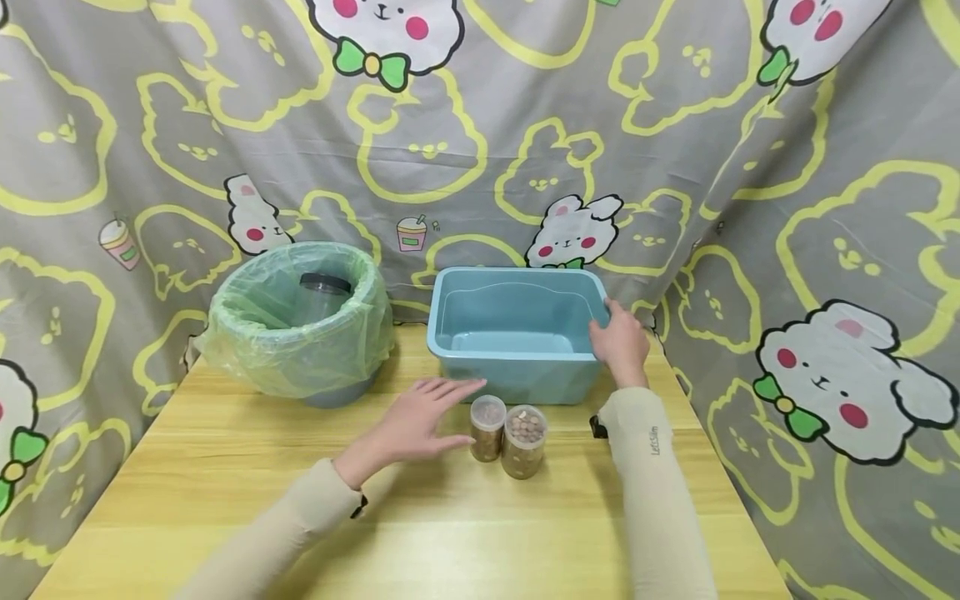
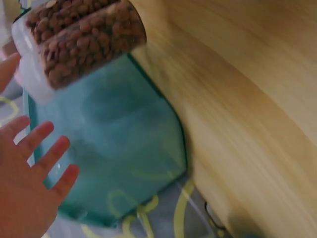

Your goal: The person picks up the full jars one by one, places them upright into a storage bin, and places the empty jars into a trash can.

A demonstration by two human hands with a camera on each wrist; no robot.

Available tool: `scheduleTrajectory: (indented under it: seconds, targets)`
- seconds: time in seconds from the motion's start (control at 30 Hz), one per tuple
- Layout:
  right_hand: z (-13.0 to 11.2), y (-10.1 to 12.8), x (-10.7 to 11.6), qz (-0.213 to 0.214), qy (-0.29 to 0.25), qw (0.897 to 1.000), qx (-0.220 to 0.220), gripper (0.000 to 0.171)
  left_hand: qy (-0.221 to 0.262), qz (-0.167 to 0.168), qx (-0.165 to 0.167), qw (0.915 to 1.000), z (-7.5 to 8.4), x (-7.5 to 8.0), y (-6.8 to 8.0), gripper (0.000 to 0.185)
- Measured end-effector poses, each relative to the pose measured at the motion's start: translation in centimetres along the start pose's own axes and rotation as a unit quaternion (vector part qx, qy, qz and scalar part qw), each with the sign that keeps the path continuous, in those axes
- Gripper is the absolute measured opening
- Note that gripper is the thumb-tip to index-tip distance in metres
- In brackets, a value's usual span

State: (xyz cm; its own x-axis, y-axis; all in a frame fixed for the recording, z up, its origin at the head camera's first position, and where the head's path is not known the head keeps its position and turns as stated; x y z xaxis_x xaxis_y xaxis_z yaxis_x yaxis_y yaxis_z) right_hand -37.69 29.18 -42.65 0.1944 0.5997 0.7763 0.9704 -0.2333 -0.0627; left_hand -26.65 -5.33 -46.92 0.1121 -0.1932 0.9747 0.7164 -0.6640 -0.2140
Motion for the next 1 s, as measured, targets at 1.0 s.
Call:
scheduleTrajectory:
  seconds: [1.0]
  targets:
    - [-0.2,0.3,0.1,0.005,-0.002,1.000,0.010,0.065,0.003,-0.023,0.003,0.9997,2.5,-2.5,-2.0,0.074]
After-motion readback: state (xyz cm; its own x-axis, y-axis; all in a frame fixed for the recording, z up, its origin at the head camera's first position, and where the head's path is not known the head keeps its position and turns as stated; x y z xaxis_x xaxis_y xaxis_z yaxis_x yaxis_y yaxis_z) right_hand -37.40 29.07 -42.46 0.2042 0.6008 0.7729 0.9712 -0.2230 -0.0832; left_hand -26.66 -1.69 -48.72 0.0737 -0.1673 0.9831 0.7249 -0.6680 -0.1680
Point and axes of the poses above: each hand's wrist, its own y-axis away from the middle knuckle, its own x-axis out of the back of the hand, z = x × y, the point moved 3 cm from there along -y, towards the middle knuckle, and after that the axes turned 8 degrees about -y, right-handed, at the moved point
